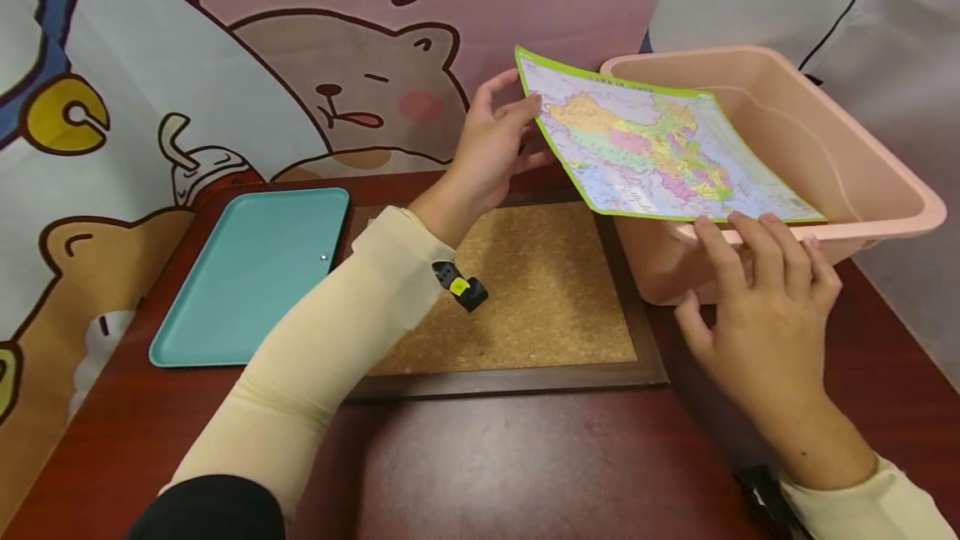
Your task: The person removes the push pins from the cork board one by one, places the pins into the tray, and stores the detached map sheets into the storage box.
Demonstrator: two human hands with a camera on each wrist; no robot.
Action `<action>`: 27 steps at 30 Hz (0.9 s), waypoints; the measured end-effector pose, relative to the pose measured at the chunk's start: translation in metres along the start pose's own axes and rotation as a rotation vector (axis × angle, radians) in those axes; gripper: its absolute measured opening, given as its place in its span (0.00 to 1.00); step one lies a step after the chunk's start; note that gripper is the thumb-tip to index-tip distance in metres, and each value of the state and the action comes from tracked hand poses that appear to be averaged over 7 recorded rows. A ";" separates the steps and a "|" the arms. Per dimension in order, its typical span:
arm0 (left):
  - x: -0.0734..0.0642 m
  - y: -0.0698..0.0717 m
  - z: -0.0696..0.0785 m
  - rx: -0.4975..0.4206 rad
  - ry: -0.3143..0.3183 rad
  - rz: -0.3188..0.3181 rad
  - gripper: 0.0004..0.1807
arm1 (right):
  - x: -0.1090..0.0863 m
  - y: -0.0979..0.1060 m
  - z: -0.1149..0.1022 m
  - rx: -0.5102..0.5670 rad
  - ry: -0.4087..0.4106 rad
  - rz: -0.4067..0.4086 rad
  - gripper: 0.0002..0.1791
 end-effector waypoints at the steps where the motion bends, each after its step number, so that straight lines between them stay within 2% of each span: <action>1: 0.001 -0.002 0.000 -0.003 0.000 -0.012 0.21 | 0.000 0.000 0.000 0.000 0.000 0.002 0.33; 5: 0.003 -0.008 -0.002 -0.002 0.007 -0.042 0.20 | 0.000 -0.001 -0.001 0.000 0.003 0.008 0.33; 12: 0.012 -0.019 -0.005 0.018 0.015 -0.022 0.17 | 0.001 -0.001 -0.001 -0.003 0.009 0.027 0.33; 22: 0.023 -0.032 -0.008 0.074 0.050 -0.045 0.14 | 0.001 0.000 0.000 -0.003 0.000 0.027 0.33; 27: 0.025 -0.039 -0.009 0.072 0.075 -0.044 0.12 | 0.000 -0.001 0.002 -0.001 -0.006 -0.006 0.34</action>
Point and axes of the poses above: each hand's wrist, its own x-axis towards the middle knuckle, its own y-axis out of the back of the hand, z = x × y, the point moved 2 cm from there along x, towards the middle knuckle, and after that the axes turned 13 degrees about y, right-handed, at the moved point
